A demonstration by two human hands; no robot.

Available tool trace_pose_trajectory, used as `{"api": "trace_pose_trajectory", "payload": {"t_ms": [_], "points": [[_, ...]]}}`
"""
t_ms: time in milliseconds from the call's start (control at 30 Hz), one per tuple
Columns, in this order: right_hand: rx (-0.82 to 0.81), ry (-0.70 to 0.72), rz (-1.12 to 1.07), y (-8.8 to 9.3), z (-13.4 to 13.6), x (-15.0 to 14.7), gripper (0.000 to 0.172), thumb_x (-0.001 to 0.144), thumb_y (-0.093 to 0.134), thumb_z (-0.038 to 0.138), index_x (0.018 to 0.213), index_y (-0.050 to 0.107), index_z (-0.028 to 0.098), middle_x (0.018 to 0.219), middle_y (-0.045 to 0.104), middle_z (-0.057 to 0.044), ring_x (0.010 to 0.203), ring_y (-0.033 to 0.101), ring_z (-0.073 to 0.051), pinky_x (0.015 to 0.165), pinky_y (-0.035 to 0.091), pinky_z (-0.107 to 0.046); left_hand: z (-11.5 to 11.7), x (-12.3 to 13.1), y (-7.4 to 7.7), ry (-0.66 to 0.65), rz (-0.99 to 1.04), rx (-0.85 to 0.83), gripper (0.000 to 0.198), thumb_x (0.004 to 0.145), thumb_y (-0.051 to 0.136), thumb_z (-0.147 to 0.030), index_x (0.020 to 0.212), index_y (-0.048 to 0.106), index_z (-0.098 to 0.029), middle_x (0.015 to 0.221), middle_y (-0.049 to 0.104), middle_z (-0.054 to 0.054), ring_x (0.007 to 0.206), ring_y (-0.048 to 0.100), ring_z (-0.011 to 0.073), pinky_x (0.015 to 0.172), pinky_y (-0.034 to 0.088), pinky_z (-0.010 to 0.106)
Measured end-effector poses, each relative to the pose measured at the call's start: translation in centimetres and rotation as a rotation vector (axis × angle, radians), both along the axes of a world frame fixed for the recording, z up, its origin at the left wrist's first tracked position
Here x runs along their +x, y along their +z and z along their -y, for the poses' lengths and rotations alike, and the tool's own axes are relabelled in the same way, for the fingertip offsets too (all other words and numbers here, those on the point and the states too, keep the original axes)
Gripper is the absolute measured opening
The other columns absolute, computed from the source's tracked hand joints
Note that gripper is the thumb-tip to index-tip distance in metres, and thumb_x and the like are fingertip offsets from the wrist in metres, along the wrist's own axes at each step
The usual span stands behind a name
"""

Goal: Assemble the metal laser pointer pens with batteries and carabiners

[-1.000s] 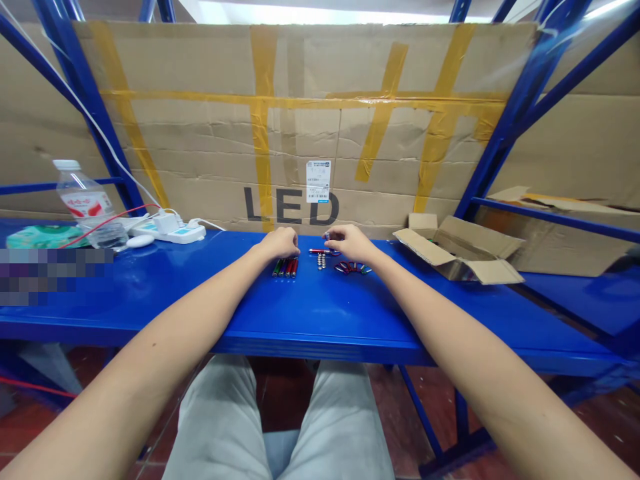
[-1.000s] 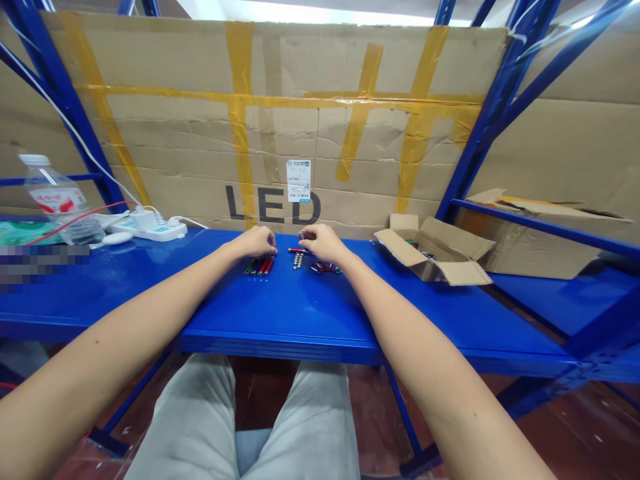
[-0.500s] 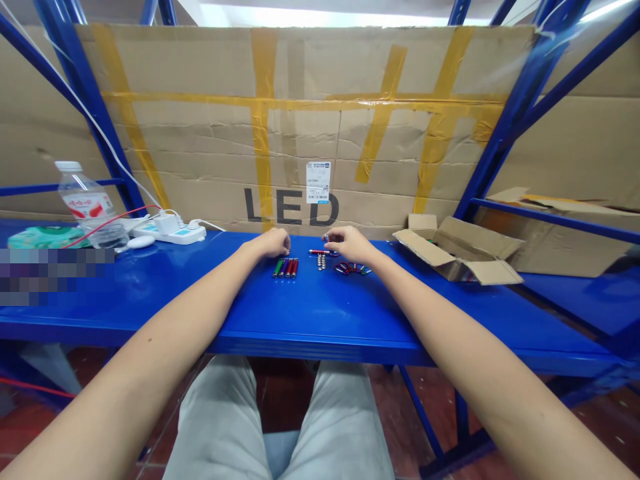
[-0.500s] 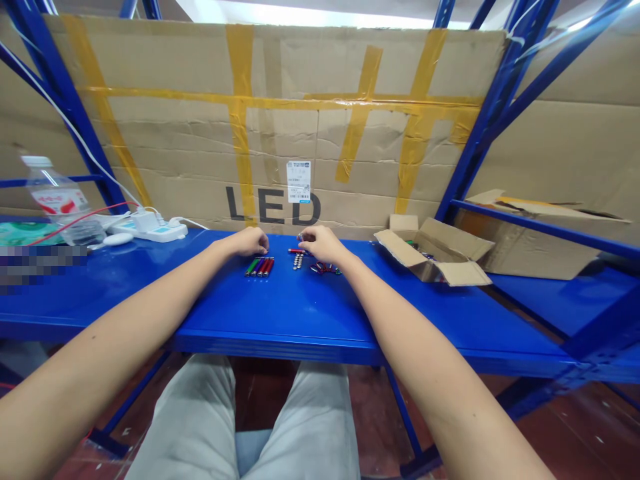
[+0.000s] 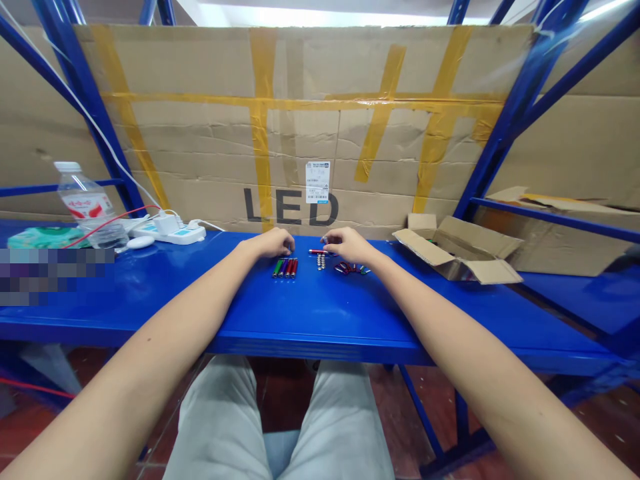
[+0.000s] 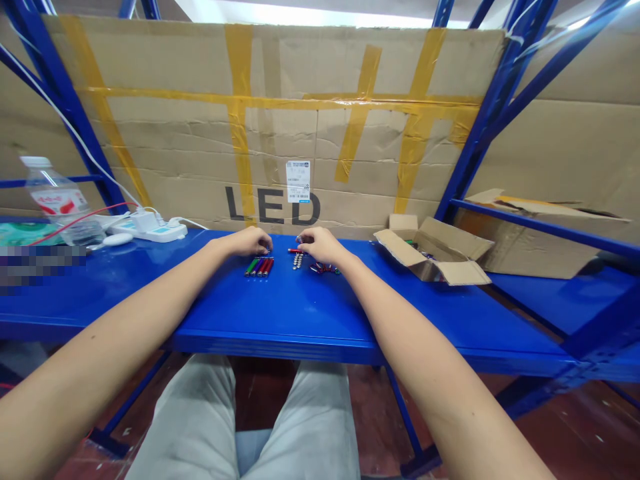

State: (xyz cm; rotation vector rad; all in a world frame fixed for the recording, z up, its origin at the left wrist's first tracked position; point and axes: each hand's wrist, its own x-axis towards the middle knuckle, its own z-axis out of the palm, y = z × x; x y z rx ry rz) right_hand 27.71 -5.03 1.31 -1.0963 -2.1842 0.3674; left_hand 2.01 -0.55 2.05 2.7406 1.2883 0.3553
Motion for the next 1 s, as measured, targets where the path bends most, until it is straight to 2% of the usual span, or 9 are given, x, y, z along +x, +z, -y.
{"api": "trace_pose_trajectory", "payload": {"t_ms": [133, 233, 333, 500, 633, 767, 867, 1000], "points": [[0.004, 0.0, -0.002, 0.1, 0.1, -0.1, 0.014, 0.082, 0.064, 0.017, 0.092, 0.073, 0.014, 0.088, 0.073, -0.006, 0.079, 0.062, -0.017, 0.074, 0.047, -0.03, 0.6, 0.2, 0.4, 0.055, 0.084, 0.04, 0.008, 0.074, 0.067, -0.015, 0.073, 0.074, -0.019, 0.077, 0.074, 0.006, 0.072, 0.065, 0.018, 0.068, 0.046, 0.027], [0.02, 0.006, -0.024, 0.1, 0.2, -0.2, 0.018, 0.084, 0.061, 0.014, 0.098, 0.073, 0.014, 0.098, 0.074, -0.009, 0.086, 0.064, -0.018, 0.079, 0.047, -0.031, 1.5, 1.2, 0.9, 0.026, 0.364, 0.109, 0.012, 0.08, 0.063, -0.019, 0.085, 0.074, -0.018, 0.082, 0.075, 0.007, 0.073, 0.066, 0.0169, 0.069, 0.048, 0.028], [0.061, 0.006, -0.041, 0.0, 0.0, -0.2, 0.024, 0.085, 0.06, 0.011, 0.105, 0.072, 0.015, 0.108, 0.073, -0.011, 0.093, 0.064, -0.019, 0.084, 0.046, -0.032, 2.9, 3.0, 1.4, -0.047, 0.611, 0.084, 0.016, 0.083, 0.061, -0.02, 0.092, 0.073, -0.015, 0.081, 0.074, 0.007, 0.066, 0.065, 0.0144, 0.065, 0.051, 0.028], [0.116, 0.046, -0.014, 0.2, 0.1, -0.2, 0.027, 0.087, 0.054, 0.01, 0.105, 0.073, 0.015, 0.101, 0.073, -0.008, 0.088, 0.062, -0.02, 0.082, 0.044, -0.032, 4.3, 5.4, 1.3, -0.147, 0.617, 0.11, 0.016, 0.082, 0.064, -0.02, 0.094, 0.073, -0.015, 0.078, 0.074, 0.005, 0.062, 0.063, 0.0124, 0.065, 0.052, 0.026], [0.173, 0.064, -0.036, 0.3, 0.4, -0.3, 0.028, 0.086, 0.053, 0.01, 0.105, 0.073, 0.018, 0.099, 0.072, -0.008, 0.095, 0.061, -0.022, 0.088, 0.043, -0.034, 4.6, 5.7, 1.2, -0.162, 0.593, 0.155, 0.016, 0.084, 0.063, -0.021, 0.095, 0.074, -0.015, 0.071, 0.073, 0.003, 0.064, 0.064, 0.0135, 0.067, 0.052, 0.027], [0.227, 0.034, -0.169, 0.1, 0.7, -0.6, 0.024, 0.087, 0.053, 0.015, 0.108, 0.062, 0.017, 0.103, 0.067, -0.009, 0.095, 0.06, -0.021, 0.087, 0.044, -0.035, 4.7, 5.7, 1.2, -0.152, 0.675, 0.127, 0.014, 0.084, 0.063, -0.019, 0.093, 0.072, -0.014, 0.07, 0.072, 0.003, 0.062, 0.065, 0.0135, 0.065, 0.052, 0.027], [0.266, -0.007, -0.203, 0.1, 0.8, -0.7, 0.018, 0.08, 0.061, 0.019, 0.097, 0.055, 0.02, 0.095, 0.064, -0.006, 0.087, 0.058, -0.02, 0.079, 0.044, -0.033, 4.8, 5.9, 1.2, -0.154, 0.77, 0.053, 0.012, 0.082, 0.065, -0.017, 0.091, 0.071, -0.013, 0.072, 0.072, 0.004, 0.062, 0.065, 0.0134, 0.063, 0.053, 0.027], [0.379, -0.025, -0.2, 0.2, 0.7, -0.7, 0.012, 0.076, 0.059, 0.015, 0.079, 0.05, 0.022, 0.085, 0.061, -0.004, 0.082, 0.055, -0.02, 0.076, 0.044, -0.033, 4.9, 6.2, 1.2, -0.158, 0.852, -0.048, 0.007, 0.077, 0.069, -0.015, 0.083, 0.07, -0.011, 0.065, 0.07, 0.003, 0.058, 0.066, 0.013, 0.059, 0.053, 0.025]]}}
